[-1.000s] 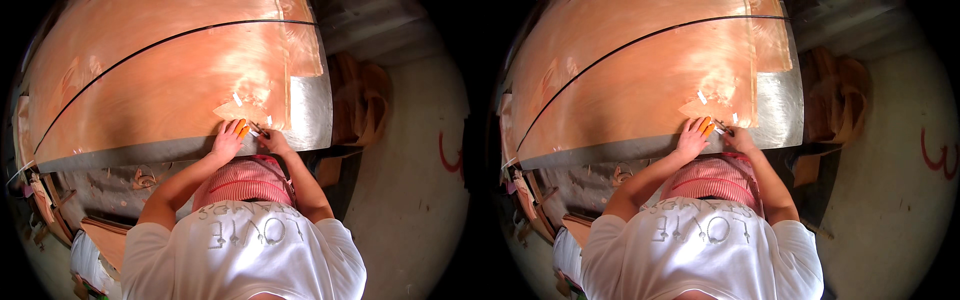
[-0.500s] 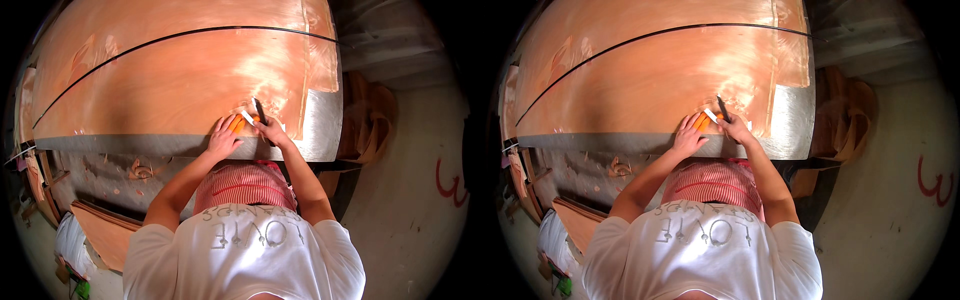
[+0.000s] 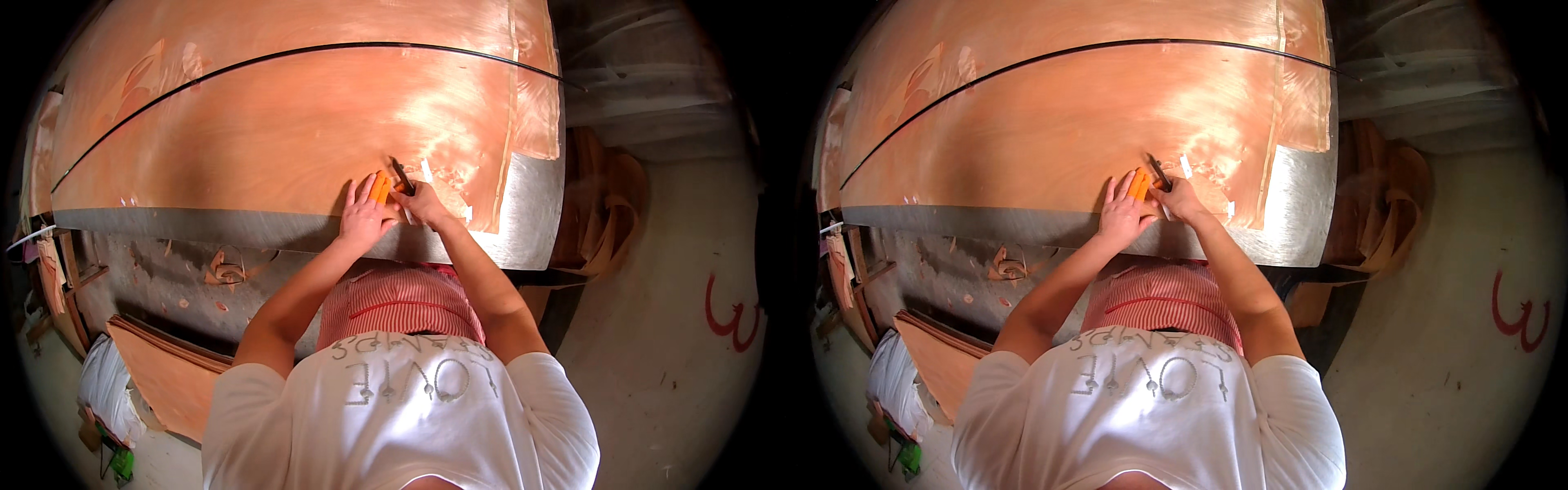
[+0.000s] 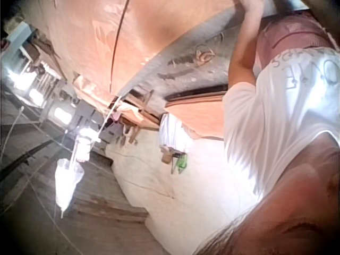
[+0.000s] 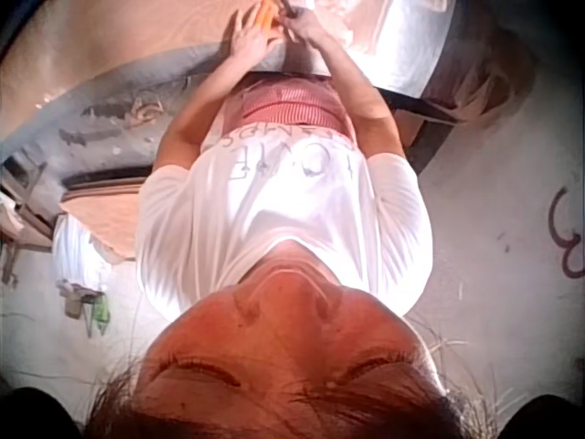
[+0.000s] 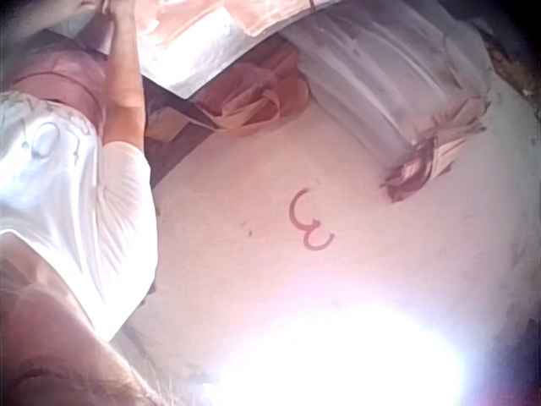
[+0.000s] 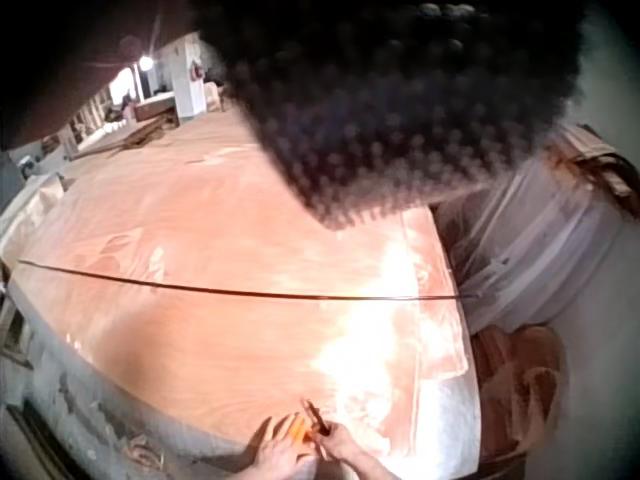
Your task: The person carves out specific shapes from a thin wood veneer sheet using a small handheld knife, then moves a larger stack of veneer sheets onto a workbench.
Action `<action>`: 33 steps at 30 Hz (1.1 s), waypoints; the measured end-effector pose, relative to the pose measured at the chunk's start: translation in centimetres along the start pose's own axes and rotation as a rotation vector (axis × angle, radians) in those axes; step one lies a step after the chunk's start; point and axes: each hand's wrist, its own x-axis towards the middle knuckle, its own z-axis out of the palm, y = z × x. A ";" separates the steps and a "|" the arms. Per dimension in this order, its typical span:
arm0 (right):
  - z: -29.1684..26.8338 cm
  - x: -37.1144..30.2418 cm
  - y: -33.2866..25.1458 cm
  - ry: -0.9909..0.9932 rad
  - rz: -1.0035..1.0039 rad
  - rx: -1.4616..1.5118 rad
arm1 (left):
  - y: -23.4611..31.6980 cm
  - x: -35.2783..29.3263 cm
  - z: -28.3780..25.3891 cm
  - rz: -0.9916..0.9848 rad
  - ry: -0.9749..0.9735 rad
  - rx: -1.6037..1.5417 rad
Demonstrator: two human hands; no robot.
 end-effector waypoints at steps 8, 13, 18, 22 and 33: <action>-12.2 -0.7 -4.3 -0.293 -0.037 -0.381 | 0.3 0.3 -1.0 -0.014 -0.121 0.063; -15.6 -10.6 1.1 -0.282 0.059 0.140 | -3.2 -0.3 -0.5 0.248 0.109 -0.086; -14.2 -19.5 5.2 -0.350 0.133 0.383 | -3.7 1.7 -4.5 0.305 0.406 -0.236; -10.9 -21.7 7.2 -0.428 0.167 0.074 | -4.2 4.6 -10.6 -0.090 0.232 -0.533; -9.2 -22.0 6.6 0.057 -0.096 -0.655 | -3.5 8.4 -16.4 -0.008 0.385 -0.534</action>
